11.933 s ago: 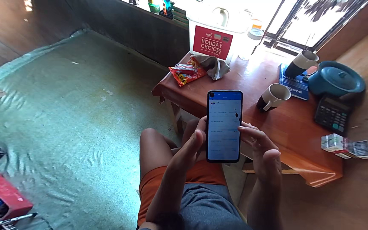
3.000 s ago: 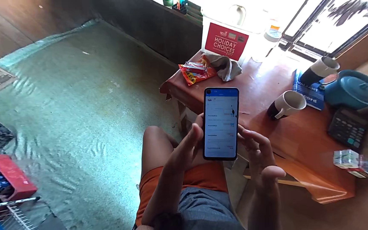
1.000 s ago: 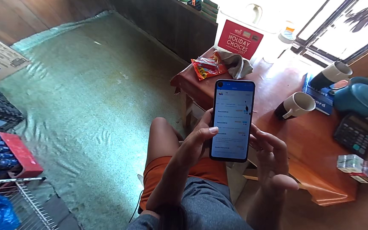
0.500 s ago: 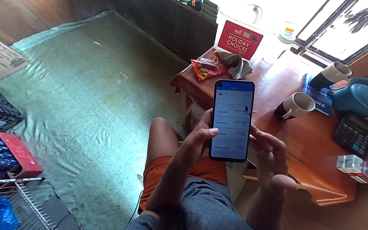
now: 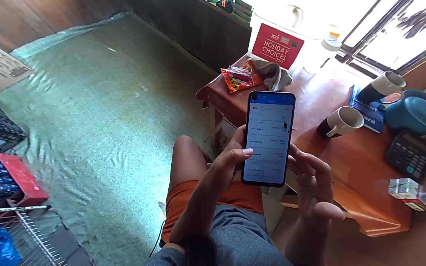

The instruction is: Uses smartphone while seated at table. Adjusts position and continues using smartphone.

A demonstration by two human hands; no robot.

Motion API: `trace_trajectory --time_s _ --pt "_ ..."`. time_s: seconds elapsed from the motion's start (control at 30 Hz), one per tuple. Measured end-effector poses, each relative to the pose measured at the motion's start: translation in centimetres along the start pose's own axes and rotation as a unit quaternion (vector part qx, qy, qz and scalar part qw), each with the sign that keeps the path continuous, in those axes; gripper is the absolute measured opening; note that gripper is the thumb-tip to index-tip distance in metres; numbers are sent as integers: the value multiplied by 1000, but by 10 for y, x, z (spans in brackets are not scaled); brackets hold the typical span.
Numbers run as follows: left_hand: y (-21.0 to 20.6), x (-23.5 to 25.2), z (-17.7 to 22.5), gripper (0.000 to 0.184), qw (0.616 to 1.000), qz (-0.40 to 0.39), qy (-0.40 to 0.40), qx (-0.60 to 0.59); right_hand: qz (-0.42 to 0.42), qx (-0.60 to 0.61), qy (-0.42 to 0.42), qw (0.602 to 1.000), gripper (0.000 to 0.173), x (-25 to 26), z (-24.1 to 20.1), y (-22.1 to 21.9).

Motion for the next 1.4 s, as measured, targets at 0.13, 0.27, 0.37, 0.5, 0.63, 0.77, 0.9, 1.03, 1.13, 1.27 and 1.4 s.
trace_trajectory --time_s 0.13,0.27,0.37,0.5,0.63,0.77,0.9,1.03,1.13,1.27,1.4 --pt "0 -1 2 54 1000 5 -1 12 5 -11 -4 1000 70 0 -1 0" --pt "0 -1 3 55 1000 3 -5 13 1 -3 -5 1000 70 0 -1 -1" --pt "-1 -1 3 55 1000 2 -3 14 -1 -2 -2 1000 70 1 -2 -2" --pt "-2 0 4 54 1000 -2 -5 15 0 0 -1 1000 71 1 -3 -1" --pt "-2 1 4 55 1000 -7 -5 15 -1 0 -2 1000 69 1 -3 -1" --pt "-3 1 5 53 1000 -6 -6 21 -5 0 -6 1000 70 1 -2 -2" --pt "-3 2 4 57 1000 -9 -6 26 -4 3 -5 1000 70 1 -2 -1" --pt "-6 2 6 53 1000 -18 -16 17 -5 -2 -5 1000 70 1 -2 -2" --pt "-8 1 7 51 1000 -22 -20 8 -5 -6 -3 1000 70 0 -2 -2" --pt "-8 1 7 50 999 -23 -25 9 -5 0 -5 1000 70 0 -2 -2" --pt "-8 1 7 53 999 -22 -24 15 -5 -4 -4 1000 70 0 -3 -3"
Point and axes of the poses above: each hand's wrist, its own x-axis towards the middle knuckle, its own y-axis out of the back of the hand, z = x × y, the point moved 10 cm from there along x, towards the middle knuckle
